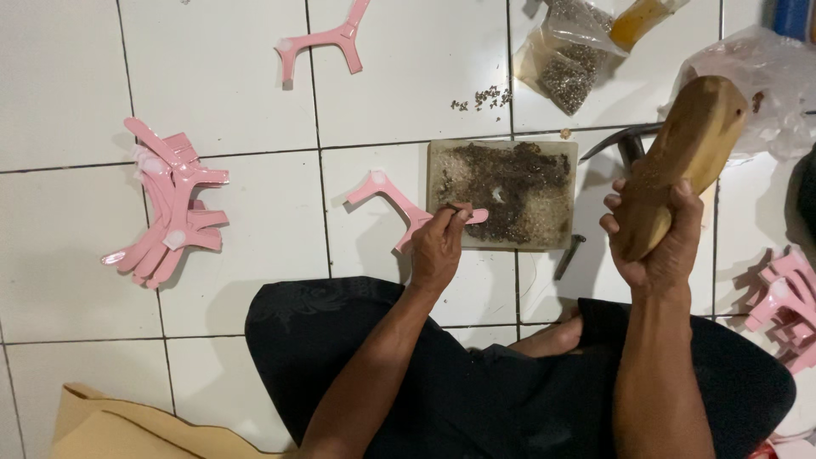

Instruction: The person sits on a tiled floor finishing pink coated shoe upper components. They hold each piece against a worn sanding block, rub and file the edges with a small hand tool, tap and press pieces with a wooden last, and place finished pieces onto a growing pile beside them.

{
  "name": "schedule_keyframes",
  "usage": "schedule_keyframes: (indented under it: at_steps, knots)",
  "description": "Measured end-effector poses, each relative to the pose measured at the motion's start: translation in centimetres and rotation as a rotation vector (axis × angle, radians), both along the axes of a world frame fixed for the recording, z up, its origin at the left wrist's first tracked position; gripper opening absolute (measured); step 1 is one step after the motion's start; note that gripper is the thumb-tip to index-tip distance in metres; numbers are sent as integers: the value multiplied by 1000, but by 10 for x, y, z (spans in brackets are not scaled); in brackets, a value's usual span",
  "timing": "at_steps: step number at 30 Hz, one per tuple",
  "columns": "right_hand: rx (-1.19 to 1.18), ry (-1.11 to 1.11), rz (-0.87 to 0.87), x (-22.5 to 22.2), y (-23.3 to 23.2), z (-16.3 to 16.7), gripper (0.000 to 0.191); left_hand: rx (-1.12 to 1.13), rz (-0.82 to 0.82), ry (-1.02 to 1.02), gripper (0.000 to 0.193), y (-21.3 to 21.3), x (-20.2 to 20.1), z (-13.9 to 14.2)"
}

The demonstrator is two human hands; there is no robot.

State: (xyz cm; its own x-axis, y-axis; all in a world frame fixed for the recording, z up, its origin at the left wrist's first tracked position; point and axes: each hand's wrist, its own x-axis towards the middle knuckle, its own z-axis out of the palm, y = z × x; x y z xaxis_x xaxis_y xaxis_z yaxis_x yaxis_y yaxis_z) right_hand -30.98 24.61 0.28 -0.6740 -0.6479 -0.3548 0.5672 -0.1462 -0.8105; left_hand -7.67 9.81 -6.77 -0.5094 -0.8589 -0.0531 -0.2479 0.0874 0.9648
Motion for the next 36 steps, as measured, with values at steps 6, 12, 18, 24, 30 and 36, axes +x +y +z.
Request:
schedule_keyframes:
  at_steps: [6,12,18,24,30,36]
  knots:
    - [550,445,158,31,-8,24,60,-245,-7,-7,16,6,2,0]
    - [546,985,299,77,4,92,71,-520,-115,-33,23,8,6,-3]
    - [-261,569,105,95,4,116,88,-524,-84,-48,17,12,6,-18]
    - [909,921,534,91,-19,57,86,-474,-154,-181,23,11,5,-13]
    - [1045,1123,328,56,5,5,82,-53,-84,-247,19,-3,20,21]
    - [1008,1289,285,32,18,-46,88,-635,-275,-461,30,4,45,35]
